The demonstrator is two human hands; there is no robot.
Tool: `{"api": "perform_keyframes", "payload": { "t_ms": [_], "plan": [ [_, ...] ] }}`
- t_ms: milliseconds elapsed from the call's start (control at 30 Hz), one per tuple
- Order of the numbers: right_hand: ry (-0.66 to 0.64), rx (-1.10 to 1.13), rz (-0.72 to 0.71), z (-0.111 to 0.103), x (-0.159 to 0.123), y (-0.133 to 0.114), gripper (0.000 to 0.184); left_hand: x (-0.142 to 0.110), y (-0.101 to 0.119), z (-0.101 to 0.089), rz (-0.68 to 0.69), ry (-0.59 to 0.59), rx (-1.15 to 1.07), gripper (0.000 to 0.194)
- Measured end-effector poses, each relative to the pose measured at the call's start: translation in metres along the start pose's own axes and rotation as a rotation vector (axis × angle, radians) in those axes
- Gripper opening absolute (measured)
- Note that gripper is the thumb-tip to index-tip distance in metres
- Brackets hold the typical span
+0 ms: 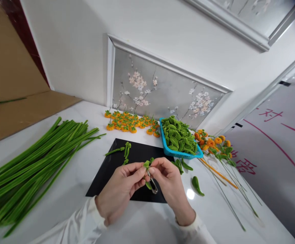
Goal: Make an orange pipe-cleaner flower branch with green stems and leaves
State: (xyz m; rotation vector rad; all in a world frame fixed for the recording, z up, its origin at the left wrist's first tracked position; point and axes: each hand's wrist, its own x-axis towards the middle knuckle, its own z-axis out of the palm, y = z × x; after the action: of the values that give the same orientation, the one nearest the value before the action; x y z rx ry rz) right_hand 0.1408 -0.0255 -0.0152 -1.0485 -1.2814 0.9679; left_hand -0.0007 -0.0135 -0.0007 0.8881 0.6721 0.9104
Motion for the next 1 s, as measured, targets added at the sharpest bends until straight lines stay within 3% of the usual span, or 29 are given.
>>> {"api": "perform_keyframes", "payload": {
  "t_ms": [133, 333, 667, 800, 900, 1000],
  "plan": [
    [0.003, -0.010, -0.014, 0.003, -0.004, -0.001, 0.009, 0.002, -0.001, 0.001, 0.043, 0.043, 0.073, 0.015],
    [0.047, -0.260, -0.142, 0.006, -0.008, 0.003, 0.007, 0.002, -0.006, 0.001, 0.158, 0.102, 0.287, 0.017],
    [0.060, -0.447, -0.303, 0.006, -0.010, -0.005, 0.007, 0.003, -0.013, -0.007, 0.396, 0.089, 0.530, 0.017],
    [0.086, -0.490, -0.301, 0.003, -0.007, -0.003, 0.008, 0.004, -0.014, -0.004, 0.255, 0.084, 0.381, 0.013],
    [0.076, -0.336, -0.185, -0.003, -0.004, 0.000, 0.016, 0.004, -0.011, 0.000, 0.054, 0.070, 0.106, 0.013],
    [0.066, -0.231, -0.153, -0.007, -0.003, 0.000, 0.015, 0.003, -0.007, 0.002, -0.032, 0.052, -0.067, 0.013]
  ]
}}
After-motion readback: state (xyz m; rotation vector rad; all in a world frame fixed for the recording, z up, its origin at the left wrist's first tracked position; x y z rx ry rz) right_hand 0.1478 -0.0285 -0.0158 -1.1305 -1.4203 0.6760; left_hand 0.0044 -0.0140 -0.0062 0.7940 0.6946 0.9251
